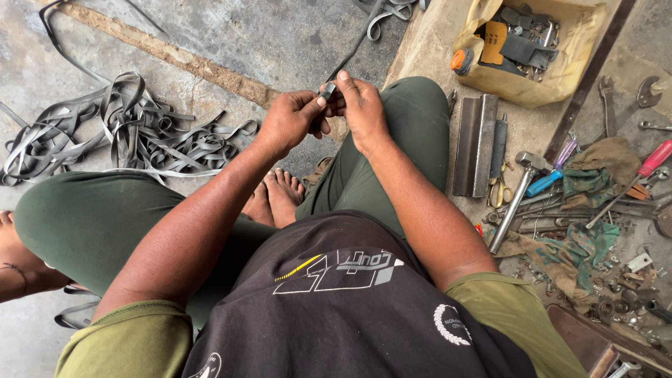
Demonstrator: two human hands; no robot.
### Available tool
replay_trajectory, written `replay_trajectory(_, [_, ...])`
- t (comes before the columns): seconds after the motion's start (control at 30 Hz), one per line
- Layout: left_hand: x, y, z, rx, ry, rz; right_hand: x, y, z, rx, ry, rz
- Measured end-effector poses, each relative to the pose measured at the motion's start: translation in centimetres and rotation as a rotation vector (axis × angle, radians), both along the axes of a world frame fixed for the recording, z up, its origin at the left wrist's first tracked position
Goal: The person sits on the floor and repairs a rubber belt by cutting a small section, wrapping it around a cylindrical tool, and securing it with a lighter. They then use a hammer to flatten the wrapped section and inspect the result.
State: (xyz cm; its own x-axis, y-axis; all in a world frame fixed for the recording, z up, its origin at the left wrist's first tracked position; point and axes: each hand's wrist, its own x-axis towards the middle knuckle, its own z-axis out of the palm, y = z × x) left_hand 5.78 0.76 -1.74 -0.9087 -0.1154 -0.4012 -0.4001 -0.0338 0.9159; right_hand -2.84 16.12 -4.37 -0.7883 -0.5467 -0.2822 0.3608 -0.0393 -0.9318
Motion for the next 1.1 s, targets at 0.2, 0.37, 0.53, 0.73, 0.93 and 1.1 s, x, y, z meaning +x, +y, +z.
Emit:
replay_trajectory(0.2, [-0.2, -0.2, -0.5, -0.036, -0.008, 0.028, 0.3, -0.1, -0.2, -0.048, -0.071, 0.004])
replay_trajectory(0.37, [-0.3, 0.0, -0.1, -0.005, -0.005, -0.004, 0.4, -0.2, 0.4, 0.07, 0.145, 0.01])
replay_trajectory(0.53, [-1.3, -3.0, 1.9, -0.161, 0.174, -0.127, 1.4, 0.4, 3.1, 0.233, 0.965, -0.101])
replay_trajectory(0.73, [-3.3, -1.9, 3.6, 0.539, 0.465, -0.03, 4.4, 1.6, 7.0, 0.19, 1.022, 0.138])
replay_trajectory(0.93, [-2.4, 3.3, 5.4, 0.23, -0.059, -0.217, 3.6, 4.6, 7.6, 0.345, 0.571, -0.042])
replay_trajectory(1.1, [-2.1, 4.7, 7.8, 0.154, -0.037, -0.375, 2.4, 7.2, 7.4, 0.251, 0.505, -0.191])
